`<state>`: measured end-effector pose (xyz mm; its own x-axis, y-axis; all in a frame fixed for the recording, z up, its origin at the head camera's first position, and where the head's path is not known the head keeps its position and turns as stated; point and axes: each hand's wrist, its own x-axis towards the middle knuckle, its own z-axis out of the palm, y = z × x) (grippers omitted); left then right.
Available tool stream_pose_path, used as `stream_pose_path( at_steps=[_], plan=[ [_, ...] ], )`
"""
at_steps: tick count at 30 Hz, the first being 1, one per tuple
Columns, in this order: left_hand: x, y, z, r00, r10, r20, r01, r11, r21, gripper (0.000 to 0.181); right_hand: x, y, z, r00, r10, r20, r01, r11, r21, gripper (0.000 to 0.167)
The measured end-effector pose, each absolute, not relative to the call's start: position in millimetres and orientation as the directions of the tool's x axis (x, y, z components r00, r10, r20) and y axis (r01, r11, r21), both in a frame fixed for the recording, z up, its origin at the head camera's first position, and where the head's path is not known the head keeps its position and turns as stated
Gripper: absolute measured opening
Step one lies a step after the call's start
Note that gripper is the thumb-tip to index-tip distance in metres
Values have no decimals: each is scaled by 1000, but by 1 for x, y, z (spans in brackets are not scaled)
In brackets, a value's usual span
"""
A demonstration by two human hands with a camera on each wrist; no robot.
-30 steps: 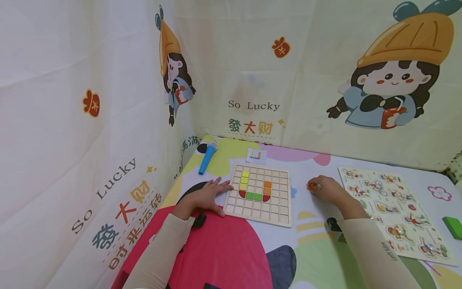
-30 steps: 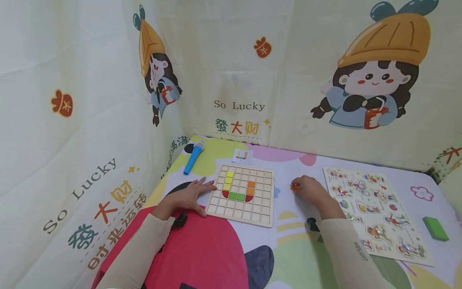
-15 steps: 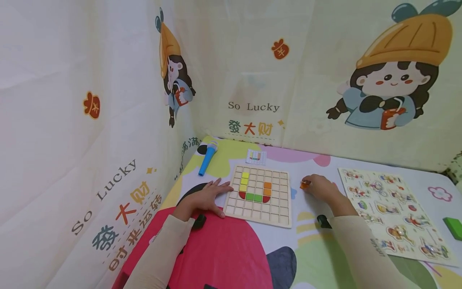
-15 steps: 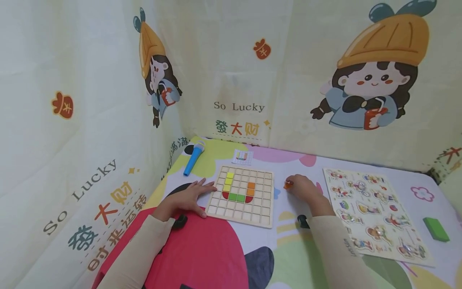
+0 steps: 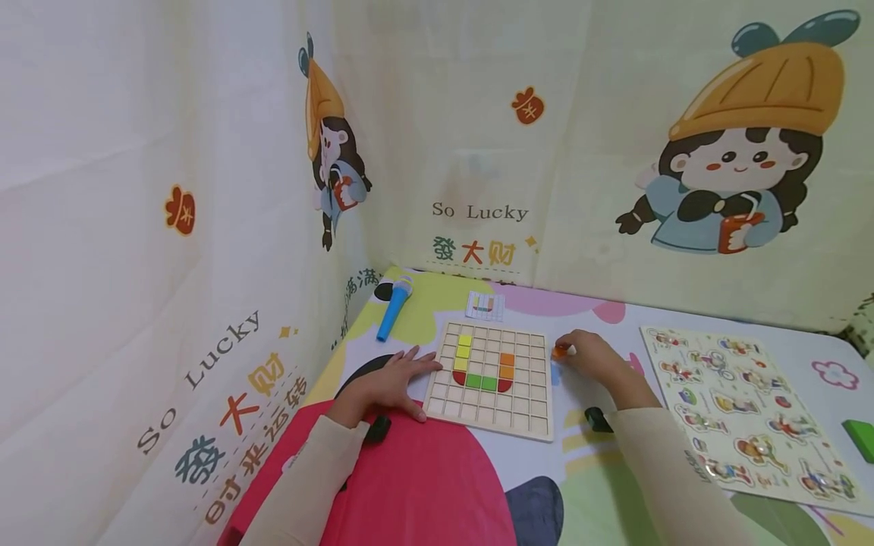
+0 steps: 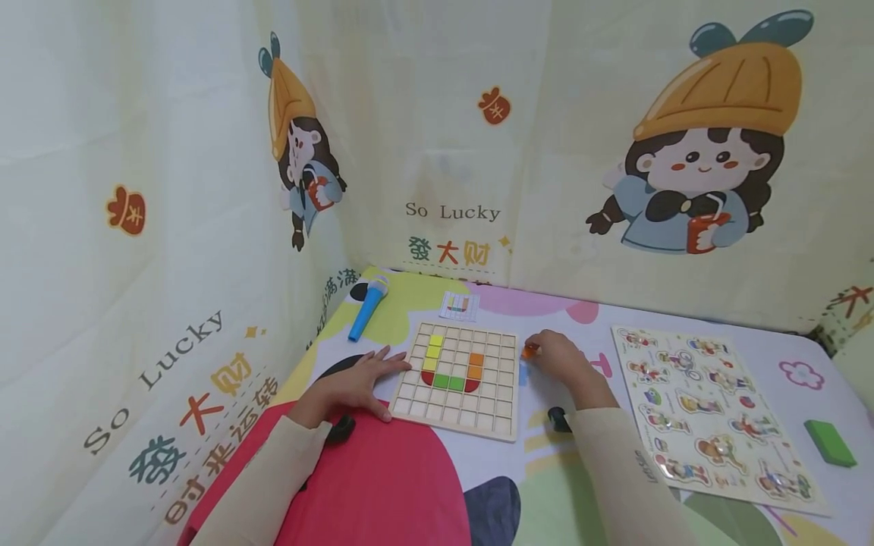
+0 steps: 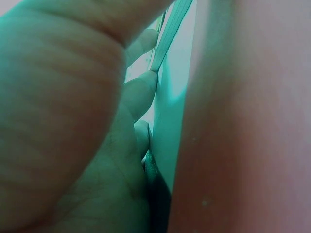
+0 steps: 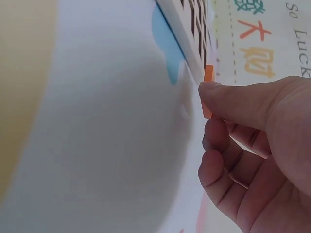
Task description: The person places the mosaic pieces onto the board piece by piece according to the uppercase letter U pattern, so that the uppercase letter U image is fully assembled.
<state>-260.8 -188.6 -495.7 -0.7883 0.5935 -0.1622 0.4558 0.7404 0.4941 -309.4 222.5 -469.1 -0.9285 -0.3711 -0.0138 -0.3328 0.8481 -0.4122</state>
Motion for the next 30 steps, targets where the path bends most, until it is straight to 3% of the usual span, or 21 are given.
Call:
stream_pose_path(
  at_steps=[20, 30],
  plan=[
    [-265, -187, -499, -778, 605, -169, 470, 739, 483, 101, -317, 176, -471, -937, -331, -107, -252, 858, -448, 30],
    [-263, -190, -499, -782, 603, -155, 464, 730, 501, 100, -320, 159, -470, -923, -377, -72, -305, 834, -460, 29]
  ],
)
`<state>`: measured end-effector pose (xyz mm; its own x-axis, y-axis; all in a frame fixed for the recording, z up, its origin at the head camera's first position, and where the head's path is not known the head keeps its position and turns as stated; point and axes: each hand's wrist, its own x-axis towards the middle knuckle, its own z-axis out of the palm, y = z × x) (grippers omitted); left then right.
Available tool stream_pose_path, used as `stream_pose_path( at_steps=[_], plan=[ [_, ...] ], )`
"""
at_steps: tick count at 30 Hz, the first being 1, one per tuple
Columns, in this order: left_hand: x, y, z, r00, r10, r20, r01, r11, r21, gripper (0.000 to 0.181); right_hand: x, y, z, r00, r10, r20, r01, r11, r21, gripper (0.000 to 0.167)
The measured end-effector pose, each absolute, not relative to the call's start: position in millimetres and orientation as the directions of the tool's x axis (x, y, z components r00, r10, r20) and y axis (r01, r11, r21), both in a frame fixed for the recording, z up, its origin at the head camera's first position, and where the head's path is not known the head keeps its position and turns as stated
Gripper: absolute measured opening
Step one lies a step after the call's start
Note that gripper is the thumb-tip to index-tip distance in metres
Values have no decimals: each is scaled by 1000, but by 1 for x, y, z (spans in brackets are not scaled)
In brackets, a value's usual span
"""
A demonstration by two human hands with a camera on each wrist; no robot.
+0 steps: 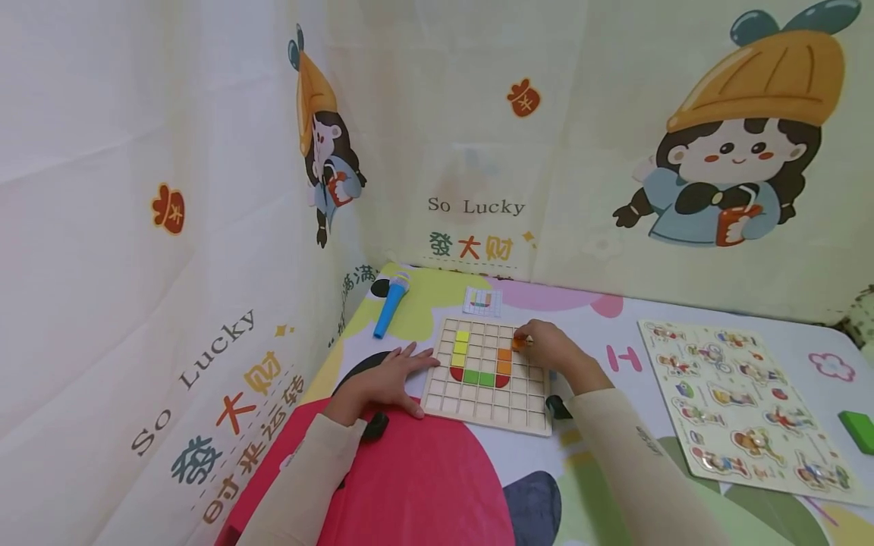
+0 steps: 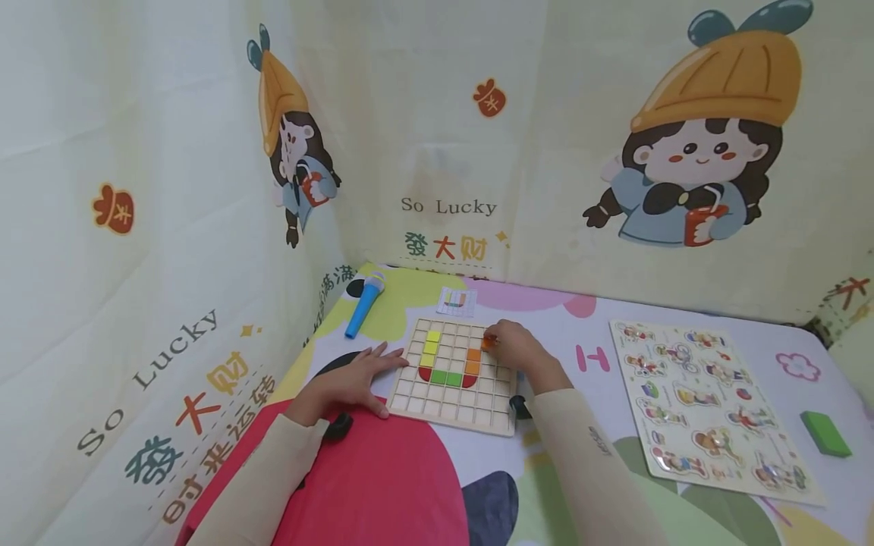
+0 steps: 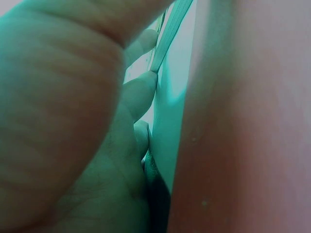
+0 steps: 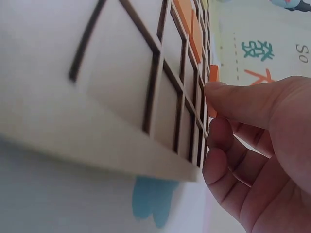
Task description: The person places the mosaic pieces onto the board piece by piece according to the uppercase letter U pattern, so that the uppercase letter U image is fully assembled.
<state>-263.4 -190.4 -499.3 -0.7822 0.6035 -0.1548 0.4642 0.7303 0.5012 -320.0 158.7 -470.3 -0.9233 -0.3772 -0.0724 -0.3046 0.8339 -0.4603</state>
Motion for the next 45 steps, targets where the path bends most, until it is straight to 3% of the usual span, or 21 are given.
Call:
stream_pose_path(
  at_steps=[45],
  plan=[
    [-254, -196, -502, -799, 578, -165, 445, 753, 485, 102, -325, 130, -475, -896, -441, -60, -360, 798, -482, 27]
  ],
)
